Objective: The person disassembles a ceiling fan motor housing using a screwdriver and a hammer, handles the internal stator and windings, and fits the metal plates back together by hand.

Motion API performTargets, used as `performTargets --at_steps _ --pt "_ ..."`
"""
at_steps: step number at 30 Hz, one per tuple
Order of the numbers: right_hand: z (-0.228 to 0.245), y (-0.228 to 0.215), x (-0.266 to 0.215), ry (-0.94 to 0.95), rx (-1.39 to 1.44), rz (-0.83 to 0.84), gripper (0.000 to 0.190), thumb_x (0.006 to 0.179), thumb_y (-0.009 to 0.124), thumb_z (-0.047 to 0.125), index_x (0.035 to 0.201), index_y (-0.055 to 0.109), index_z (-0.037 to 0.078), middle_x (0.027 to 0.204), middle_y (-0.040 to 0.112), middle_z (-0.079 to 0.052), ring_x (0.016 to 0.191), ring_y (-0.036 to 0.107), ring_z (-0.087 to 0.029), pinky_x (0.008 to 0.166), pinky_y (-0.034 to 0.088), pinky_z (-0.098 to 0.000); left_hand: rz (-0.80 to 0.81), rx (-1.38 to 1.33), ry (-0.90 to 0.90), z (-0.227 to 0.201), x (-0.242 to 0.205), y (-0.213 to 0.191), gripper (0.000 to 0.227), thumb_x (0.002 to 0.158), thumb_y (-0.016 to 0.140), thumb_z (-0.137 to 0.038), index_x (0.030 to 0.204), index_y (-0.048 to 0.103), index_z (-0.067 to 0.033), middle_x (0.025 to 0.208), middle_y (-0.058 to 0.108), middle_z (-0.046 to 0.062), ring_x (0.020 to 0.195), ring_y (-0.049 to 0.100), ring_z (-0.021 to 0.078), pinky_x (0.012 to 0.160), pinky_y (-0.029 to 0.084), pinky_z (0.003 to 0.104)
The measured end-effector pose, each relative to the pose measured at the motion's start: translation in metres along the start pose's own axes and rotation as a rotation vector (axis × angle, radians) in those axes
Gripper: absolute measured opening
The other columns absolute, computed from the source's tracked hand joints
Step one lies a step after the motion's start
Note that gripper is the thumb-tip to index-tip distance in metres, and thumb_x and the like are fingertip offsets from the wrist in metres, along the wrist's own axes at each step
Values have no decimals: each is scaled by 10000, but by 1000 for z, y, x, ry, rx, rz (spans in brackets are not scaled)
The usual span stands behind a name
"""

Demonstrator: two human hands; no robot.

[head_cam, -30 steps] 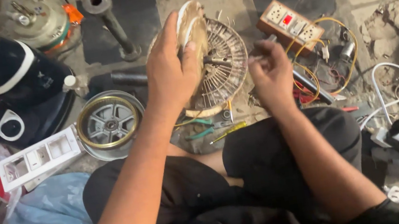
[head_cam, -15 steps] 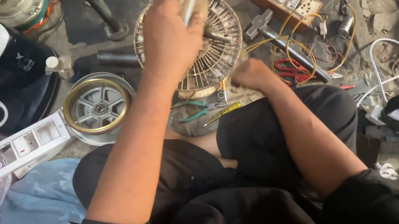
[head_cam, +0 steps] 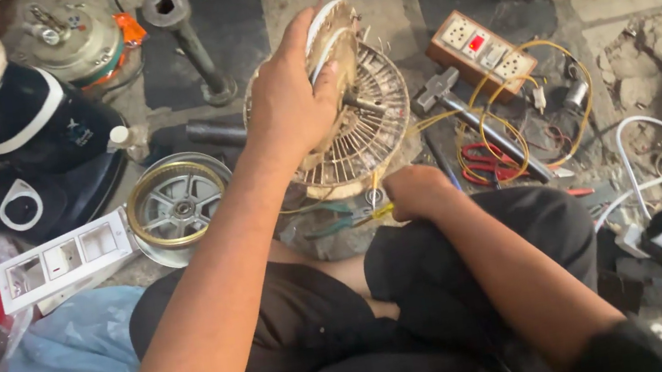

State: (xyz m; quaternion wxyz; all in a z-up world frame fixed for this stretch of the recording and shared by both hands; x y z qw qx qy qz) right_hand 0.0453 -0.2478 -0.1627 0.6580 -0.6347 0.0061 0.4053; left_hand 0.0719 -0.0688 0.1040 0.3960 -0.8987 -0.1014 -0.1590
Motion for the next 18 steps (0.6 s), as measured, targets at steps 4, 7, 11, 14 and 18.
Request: performTargets --at_steps 4,7,11,14,18 --pt "-31 -73 -54 -142 712 -259 315 766 755 157 1065 743 59 906 780 -125 838 756 -253 765 593 -380 10 -23 -69 1 -1 2 580 948 692 -185 1473 453 -136 1157 719 248 1056 690 451 889 532 510" --pt "-64 -99 -69 -253 1665 -385 270 893 701 78 1139 596 41 918 731 -126 782 723 -270 695 589 -398 -14 -30 -55 -3 -1 4 551 953 690 -179 1453 467 -126 1173 719 235 1065 691 445 886 534 508" --pt "-71 -152 -71 -744 2132 -518 322 992 717 55 1292 602 47 1045 696 -102 941 708 -221 819 591 -384 -78 -21 33 -12 -2 7 532 960 700 -157 1436 468 -101 1227 713 225 1099 685 440 907 539 500" --pt "-76 -166 -45 -606 2236 -594 314 986 679 76 1287 602 29 1070 704 -106 938 714 -207 844 603 -371 -74 6 29 -17 -1 14 545 954 703 -155 1439 461 -93 1221 706 223 1096 682 433 909 538 498" --pt "-72 -159 -16 -420 2137 -704 212 1100 592 221 1164 591 18 963 698 -133 844 728 -225 792 631 -370 -61 27 -16 -19 0 19 535 957 700 -156 1438 471 -105 1221 709 205 1104 686 415 903 542 486"
Point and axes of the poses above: each hand's wrist, its own x-axis towards the middle knuckle, its own y-axis out of the palm, z = x × y, the point moved 9 cm from there along x, towards the middle knuckle
